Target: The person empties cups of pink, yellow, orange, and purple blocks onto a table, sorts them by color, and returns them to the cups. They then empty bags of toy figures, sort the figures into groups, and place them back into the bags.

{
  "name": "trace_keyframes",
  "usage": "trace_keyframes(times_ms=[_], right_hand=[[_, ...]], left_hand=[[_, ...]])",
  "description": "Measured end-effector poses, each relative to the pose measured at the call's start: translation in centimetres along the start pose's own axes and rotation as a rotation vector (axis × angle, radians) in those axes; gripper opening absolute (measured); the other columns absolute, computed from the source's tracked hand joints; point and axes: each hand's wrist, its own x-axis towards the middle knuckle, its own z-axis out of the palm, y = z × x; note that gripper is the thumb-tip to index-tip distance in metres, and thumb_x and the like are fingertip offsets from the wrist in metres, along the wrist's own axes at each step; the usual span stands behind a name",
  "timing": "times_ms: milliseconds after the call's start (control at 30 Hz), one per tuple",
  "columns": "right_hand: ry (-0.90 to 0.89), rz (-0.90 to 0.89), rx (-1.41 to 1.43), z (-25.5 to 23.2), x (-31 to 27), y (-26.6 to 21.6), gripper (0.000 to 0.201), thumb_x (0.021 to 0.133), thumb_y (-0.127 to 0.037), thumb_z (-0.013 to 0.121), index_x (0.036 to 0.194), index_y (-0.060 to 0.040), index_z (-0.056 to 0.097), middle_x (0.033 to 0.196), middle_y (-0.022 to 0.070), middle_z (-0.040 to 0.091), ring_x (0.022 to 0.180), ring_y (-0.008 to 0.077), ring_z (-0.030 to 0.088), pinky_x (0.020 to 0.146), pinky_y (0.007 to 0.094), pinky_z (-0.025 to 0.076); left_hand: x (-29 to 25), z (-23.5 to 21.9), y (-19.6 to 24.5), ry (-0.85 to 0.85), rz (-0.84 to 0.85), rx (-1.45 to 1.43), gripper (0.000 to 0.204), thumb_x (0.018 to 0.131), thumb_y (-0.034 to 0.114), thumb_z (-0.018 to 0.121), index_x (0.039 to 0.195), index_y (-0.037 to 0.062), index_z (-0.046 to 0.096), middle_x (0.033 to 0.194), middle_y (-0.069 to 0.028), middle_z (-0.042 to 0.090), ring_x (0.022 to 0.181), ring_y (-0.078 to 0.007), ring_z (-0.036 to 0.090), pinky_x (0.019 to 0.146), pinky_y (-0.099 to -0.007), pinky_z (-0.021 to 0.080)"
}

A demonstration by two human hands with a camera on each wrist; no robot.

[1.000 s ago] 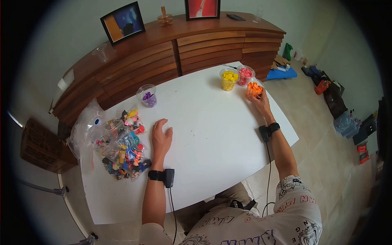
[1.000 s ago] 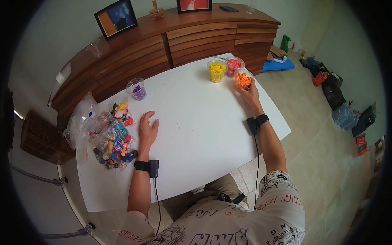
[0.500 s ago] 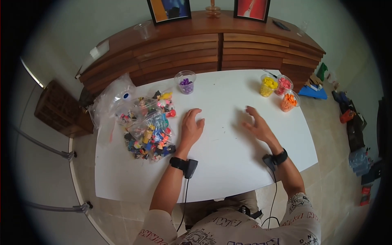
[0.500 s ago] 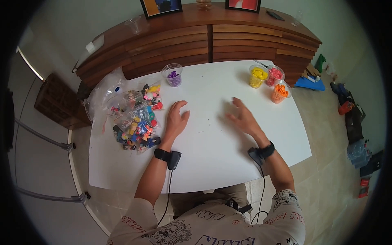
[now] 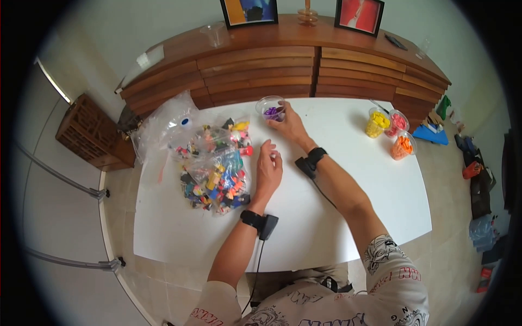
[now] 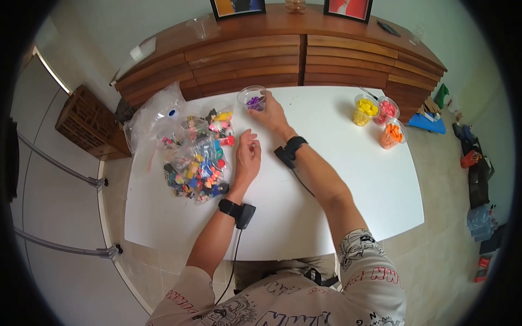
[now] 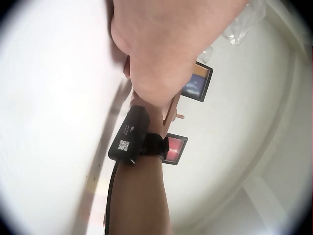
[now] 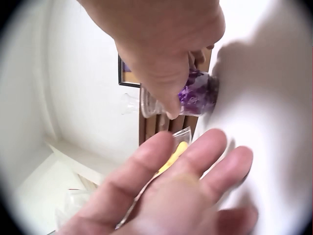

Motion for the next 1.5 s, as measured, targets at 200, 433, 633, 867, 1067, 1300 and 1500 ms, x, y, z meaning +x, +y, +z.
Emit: trace_keyframes(times_ms=[200,433,633,867,1067,1300,1500], right_hand=[[-0.283,0.001,-0.108,-11.2,-9.0,-3.9,0.083,0.083,-0.036,0.085,0.15,-0.0034,0.047,0.126,0.0224,0.064,0.112,0.0358,0.068,0.098,0.0422,0.054],[-0.657,-0.08,-0.509,-16.9,-15.5,-9.5,0.077,0.078,-0.031,0.085,0.144,-0.006,0.056,0.113,0.0145,0.069,0.105,0.0319,0.068,0.098,0.0425,0.048],[-0.762,-0.378,-0.898,-15.8,-15.9,-12.4,0.07,0.075,-0.032,0.087,0.136,-0.0092,0.061,0.108,0.0113,0.069,0.106,0.029,0.067,0.099,0.0392,0.044],[-0.833,-0.488,-1.262,-14.1,-15.9,-13.1,0.058,0.079,-0.026,0.084,0.132,-0.0134,0.064,0.116,0.0086,0.067,0.116,0.0271,0.063,0.103,0.0399,0.043],[-0.787,-0.411,-1.363,-17.9,-14.2,-12.9,0.041,0.09,-0.025,0.074,0.128,-0.0106,0.066,0.121,0.0106,0.07,0.122,0.0282,0.064,0.109,0.0433,0.044],[-0.493,-0.059,-0.255,-18.8,-10.9,-6.9,0.083,0.088,-0.048,0.084,0.149,-0.0051,0.047,0.122,0.0214,0.066,0.114,0.0334,0.064,0.104,0.0409,0.051],[-0.34,0.024,0.019,-10.2,-10.7,-2.0,0.085,0.087,-0.048,0.084,0.15,-0.0062,0.046,0.123,0.0227,0.066,0.114,0.0325,0.064,0.102,0.0402,0.051]], left_hand=[[0.7,0.0,-0.5,0.028,-0.034,-0.091,0.028,0.107,0.014,0.055,0.13,-0.0015,0.057,0.11,-0.0222,0.07,0.093,-0.0329,0.069,0.083,-0.0411,0.055],[-0.2,-0.2,1.1,-0.082,0.015,0.036,0.03,0.108,0.024,0.055,0.111,-0.0017,0.069,0.107,-0.0189,0.072,0.094,-0.035,0.069,0.087,-0.0406,0.054],[-3.0,-2.0,3.6,-0.321,0.016,-0.001,0.035,0.111,0.027,0.051,0.125,-0.0021,0.066,0.117,-0.0169,0.074,0.108,-0.029,0.07,0.095,-0.0379,0.053],[-5.3,-3.7,4.7,-0.531,-0.014,0.005,0.037,0.111,0.024,0.052,0.136,-0.0022,0.061,0.125,-0.0172,0.072,0.116,-0.0259,0.069,0.101,-0.0356,0.052],[-6.3,-4.5,5.3,-0.553,0.2,0.167,0.049,0.099,0.03,0.07,0.137,-0.0005,0.06,0.143,-0.0234,0.061,0.131,-0.0392,0.059,0.111,-0.0435,0.046],[-6.0,-3.6,5.7,-0.606,0.262,0.304,0.063,0.091,0.031,0.078,0.143,0.0025,0.057,0.152,-0.0245,0.052,0.144,-0.0384,0.047,0.12,-0.0464,0.036],[-5.5,-2.8,6.9,-0.566,0.317,0.222,0.037,0.086,0.022,0.081,0.118,0.004,0.072,0.117,-0.0117,0.067,0.116,-0.0341,0.059,0.102,-0.0453,0.046]])
